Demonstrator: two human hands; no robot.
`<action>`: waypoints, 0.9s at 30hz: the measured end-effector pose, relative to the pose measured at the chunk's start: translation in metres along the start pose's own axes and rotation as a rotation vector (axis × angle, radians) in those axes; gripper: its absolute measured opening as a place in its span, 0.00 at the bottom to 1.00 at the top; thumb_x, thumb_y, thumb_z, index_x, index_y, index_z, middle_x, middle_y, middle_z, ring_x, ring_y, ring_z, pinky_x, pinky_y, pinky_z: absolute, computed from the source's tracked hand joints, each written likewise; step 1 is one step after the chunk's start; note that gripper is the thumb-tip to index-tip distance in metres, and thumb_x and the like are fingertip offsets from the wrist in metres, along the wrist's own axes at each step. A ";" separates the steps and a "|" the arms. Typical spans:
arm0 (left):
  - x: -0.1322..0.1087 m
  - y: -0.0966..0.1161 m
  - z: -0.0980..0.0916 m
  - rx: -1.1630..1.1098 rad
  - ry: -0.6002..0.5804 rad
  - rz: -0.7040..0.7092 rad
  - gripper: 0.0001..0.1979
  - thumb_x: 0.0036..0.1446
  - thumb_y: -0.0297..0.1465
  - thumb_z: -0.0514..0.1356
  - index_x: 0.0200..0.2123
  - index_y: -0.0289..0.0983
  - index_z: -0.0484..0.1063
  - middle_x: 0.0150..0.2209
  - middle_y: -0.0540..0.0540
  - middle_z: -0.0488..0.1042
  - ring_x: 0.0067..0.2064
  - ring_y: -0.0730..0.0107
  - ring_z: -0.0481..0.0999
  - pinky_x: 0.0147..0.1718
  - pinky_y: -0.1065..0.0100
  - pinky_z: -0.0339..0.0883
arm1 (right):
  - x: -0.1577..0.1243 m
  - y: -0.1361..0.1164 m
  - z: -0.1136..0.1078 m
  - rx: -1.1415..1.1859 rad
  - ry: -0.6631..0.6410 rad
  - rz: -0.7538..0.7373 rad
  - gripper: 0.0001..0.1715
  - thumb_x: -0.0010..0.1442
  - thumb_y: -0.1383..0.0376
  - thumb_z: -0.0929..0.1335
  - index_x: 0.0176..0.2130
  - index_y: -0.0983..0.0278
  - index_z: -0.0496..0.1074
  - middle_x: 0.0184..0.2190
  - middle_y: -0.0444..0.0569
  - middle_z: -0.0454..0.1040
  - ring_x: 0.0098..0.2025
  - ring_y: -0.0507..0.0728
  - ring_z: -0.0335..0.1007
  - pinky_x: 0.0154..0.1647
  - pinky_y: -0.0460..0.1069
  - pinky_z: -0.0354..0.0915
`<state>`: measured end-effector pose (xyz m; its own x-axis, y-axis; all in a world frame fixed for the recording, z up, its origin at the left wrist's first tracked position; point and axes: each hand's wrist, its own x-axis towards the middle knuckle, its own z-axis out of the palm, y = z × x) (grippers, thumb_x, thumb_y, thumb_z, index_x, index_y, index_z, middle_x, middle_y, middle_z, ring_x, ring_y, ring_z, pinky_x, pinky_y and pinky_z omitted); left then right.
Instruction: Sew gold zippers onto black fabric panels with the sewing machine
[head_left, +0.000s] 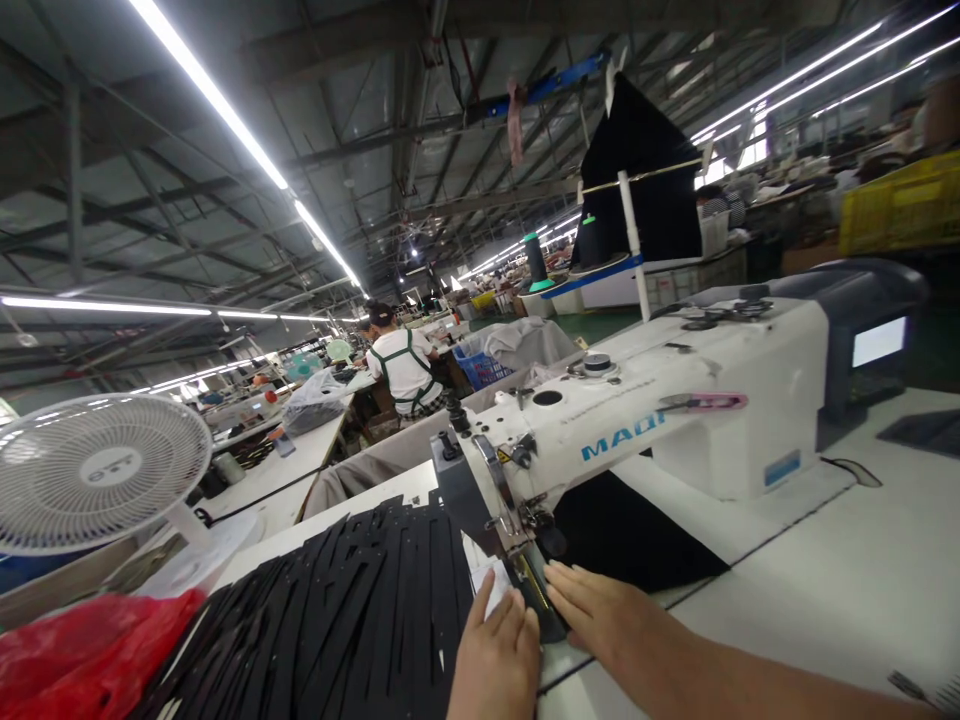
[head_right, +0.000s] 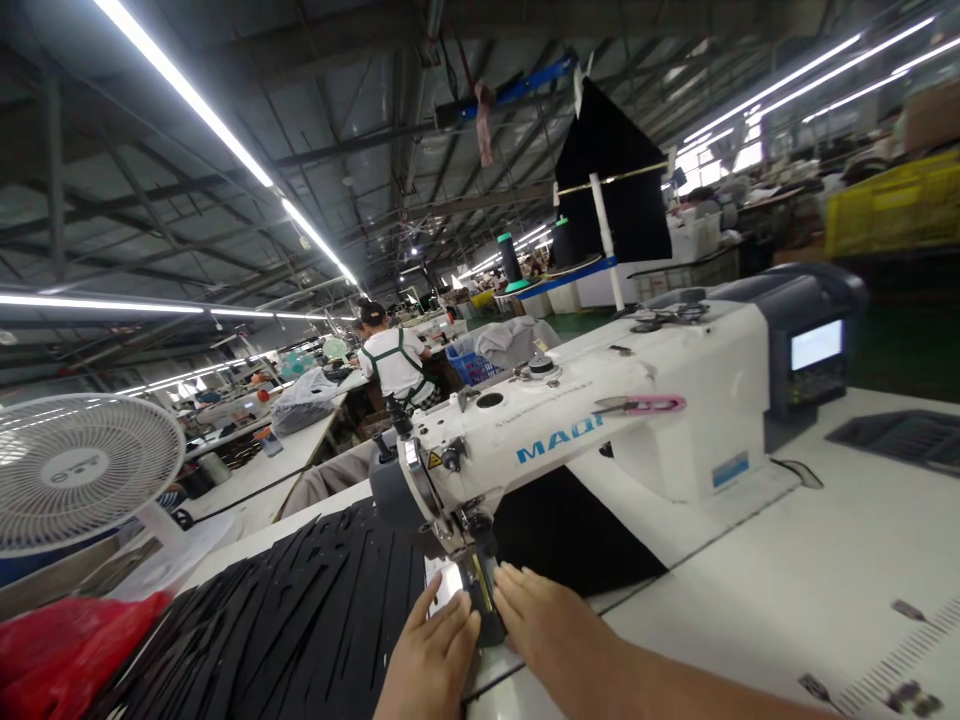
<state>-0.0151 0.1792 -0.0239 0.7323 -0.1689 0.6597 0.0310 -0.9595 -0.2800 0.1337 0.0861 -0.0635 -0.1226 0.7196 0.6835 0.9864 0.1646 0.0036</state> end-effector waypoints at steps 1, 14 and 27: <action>0.000 -0.003 0.002 -0.001 -0.025 -0.009 0.14 0.59 0.17 0.45 0.35 0.33 0.69 0.33 0.43 0.76 0.39 0.67 0.77 0.53 0.57 0.65 | 0.003 0.001 0.001 0.019 -0.025 0.028 0.14 0.60 0.71 0.63 0.45 0.62 0.71 0.44 0.51 0.74 0.47 0.60 0.70 0.46 0.52 0.69; -0.009 -0.017 0.025 -0.062 -0.123 -0.227 0.13 0.56 0.17 0.50 0.39 0.34 0.68 0.40 0.42 0.76 0.44 0.62 0.75 0.47 0.59 0.70 | 0.019 0.020 -0.019 0.105 -0.110 0.096 0.13 0.64 0.61 0.63 0.48 0.62 0.67 0.48 0.51 0.68 0.43 0.56 0.68 0.42 0.54 0.68; -0.008 -0.019 0.027 -0.118 -0.100 -0.274 0.12 0.55 0.18 0.53 0.40 0.34 0.70 0.41 0.41 0.75 0.44 0.61 0.75 0.47 0.60 0.70 | 0.038 0.014 -0.013 0.199 -0.165 0.104 0.12 0.60 0.76 0.61 0.36 0.64 0.71 0.35 0.49 0.74 0.37 0.54 0.71 0.36 0.46 0.69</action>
<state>-0.0032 0.2046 -0.0424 0.7711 0.1174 0.6258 0.1619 -0.9867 -0.0143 0.1440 0.1067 -0.0285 -0.0545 0.8369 0.5446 0.9555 0.2021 -0.2150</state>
